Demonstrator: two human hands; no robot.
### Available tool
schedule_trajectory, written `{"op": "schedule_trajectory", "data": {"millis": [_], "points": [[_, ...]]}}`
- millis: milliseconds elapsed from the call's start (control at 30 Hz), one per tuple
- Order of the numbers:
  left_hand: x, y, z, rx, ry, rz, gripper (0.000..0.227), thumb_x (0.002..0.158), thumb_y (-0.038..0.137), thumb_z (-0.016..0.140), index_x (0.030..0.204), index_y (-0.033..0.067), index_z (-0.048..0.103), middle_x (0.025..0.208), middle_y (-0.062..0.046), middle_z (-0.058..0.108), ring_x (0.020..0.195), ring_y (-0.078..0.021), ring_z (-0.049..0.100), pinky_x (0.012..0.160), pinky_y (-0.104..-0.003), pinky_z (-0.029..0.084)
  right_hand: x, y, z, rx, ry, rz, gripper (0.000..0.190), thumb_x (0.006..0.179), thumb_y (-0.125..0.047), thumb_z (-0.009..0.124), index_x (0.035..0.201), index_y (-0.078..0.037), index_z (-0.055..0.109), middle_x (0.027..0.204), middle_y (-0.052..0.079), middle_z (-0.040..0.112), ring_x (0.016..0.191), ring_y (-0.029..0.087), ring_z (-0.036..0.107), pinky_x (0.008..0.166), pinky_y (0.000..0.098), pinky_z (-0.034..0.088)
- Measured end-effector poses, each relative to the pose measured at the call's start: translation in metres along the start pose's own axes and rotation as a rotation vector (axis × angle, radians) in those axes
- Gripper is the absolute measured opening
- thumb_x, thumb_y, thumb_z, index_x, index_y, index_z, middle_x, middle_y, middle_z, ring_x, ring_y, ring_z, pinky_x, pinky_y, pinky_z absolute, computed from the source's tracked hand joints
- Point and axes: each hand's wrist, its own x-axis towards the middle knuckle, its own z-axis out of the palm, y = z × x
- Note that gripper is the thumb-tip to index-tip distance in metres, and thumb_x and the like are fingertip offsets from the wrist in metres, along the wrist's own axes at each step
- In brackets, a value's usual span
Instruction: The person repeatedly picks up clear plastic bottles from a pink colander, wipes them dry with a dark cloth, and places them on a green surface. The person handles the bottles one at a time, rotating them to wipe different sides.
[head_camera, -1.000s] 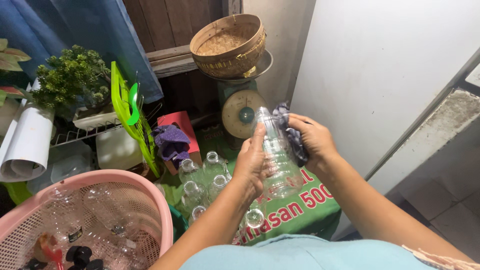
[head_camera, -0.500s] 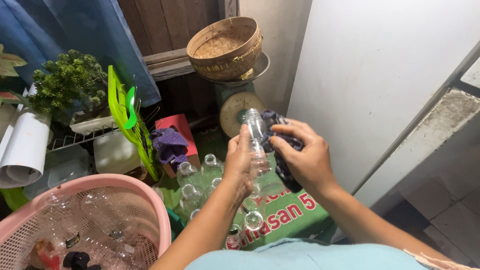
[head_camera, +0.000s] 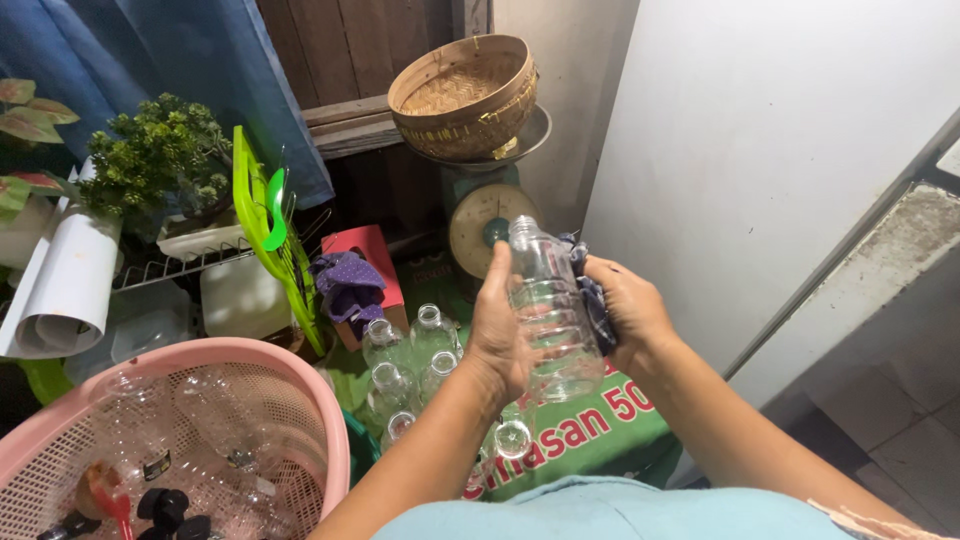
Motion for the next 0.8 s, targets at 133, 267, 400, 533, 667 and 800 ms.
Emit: {"op": "schedule_trajectory", "data": {"millis": [133, 267, 400, 533, 667, 800], "points": [[-0.005, 0.0, 0.007, 0.32, 0.269, 0.174, 0.097, 0.072, 0.074, 0.072, 0.136, 0.01, 0.037, 0.105, -0.012, 0.058, 0.084, -0.0214, 0.062, 0.07, -0.043, 0.056, -0.01, 0.003, 0.003, -0.051, 0.025, -0.041, 0.028, 0.092, -0.017, 0.068, 0.114, 0.0, 0.07, 0.091, 0.009, 0.073, 0.074, 0.016, 0.07, 0.066, 0.0336, 0.06], [-0.004, 0.003, 0.003, 0.228, 0.366, 0.226, 0.087, 0.073, 0.059, 0.081, 0.129, 0.0117, 0.034, 0.088, -0.011, 0.061, 0.059, -0.0174, 0.059, 0.048, -0.032, 0.051, -0.027, 0.004, 0.007, -0.192, 0.011, -0.206, 0.03, 0.088, -0.015, 0.074, 0.115, -0.001, 0.074, 0.098, 0.011, 0.074, 0.079, 0.016, 0.069, 0.071, 0.0325, 0.058], [0.0, 0.008, -0.006, 0.355, 0.264, 0.224, 0.073, 0.077, 0.058, 0.075, 0.124, 0.0137, 0.041, 0.084, -0.011, 0.061, 0.056, -0.0176, 0.06, 0.046, -0.032, 0.054, -0.053, 0.005, 0.015, -0.701, -0.009, -0.784, 0.024, 0.084, -0.012, 0.078, 0.107, -0.004, 0.079, 0.121, 0.011, 0.072, 0.103, 0.021, 0.071, 0.088, 0.0337, 0.056], [0.001, 0.011, -0.006, 0.348, 0.179, 0.185, 0.063, 0.085, 0.061, 0.063, 0.121, 0.0133, 0.043, 0.09, -0.009, 0.063, 0.06, -0.0191, 0.064, 0.046, -0.031, 0.052, -0.067, 0.001, 0.028, -0.894, -0.041, -0.958, 0.025, 0.082, -0.013, 0.076, 0.107, -0.008, 0.078, 0.127, 0.012, 0.071, 0.111, 0.023, 0.072, 0.095, 0.0328, 0.055], [-0.01, 0.007, 0.002, 0.234, 0.092, 0.153, 0.064, 0.081, 0.062, 0.061, 0.12, 0.0167, 0.039, 0.095, -0.015, 0.066, 0.067, -0.0238, 0.068, 0.054, -0.036, 0.057, -0.05, -0.013, 0.034, -0.882, -0.03, -1.035, 0.024, 0.084, -0.013, 0.076, 0.107, -0.008, 0.079, 0.125, 0.012, 0.072, 0.112, 0.023, 0.072, 0.097, 0.0329, 0.055], [-0.022, 0.009, 0.008, 0.092, -0.009, 0.138, 0.077, 0.076, 0.06, 0.075, 0.123, 0.012, 0.038, 0.102, -0.021, 0.065, 0.081, -0.0287, 0.071, 0.068, -0.045, 0.064, -0.018, -0.023, 0.031, -0.57, 0.024, -0.662, 0.026, 0.087, -0.017, 0.076, 0.109, -0.003, 0.077, 0.119, 0.007, 0.074, 0.098, 0.017, 0.07, 0.087, 0.03, 0.057]]}}
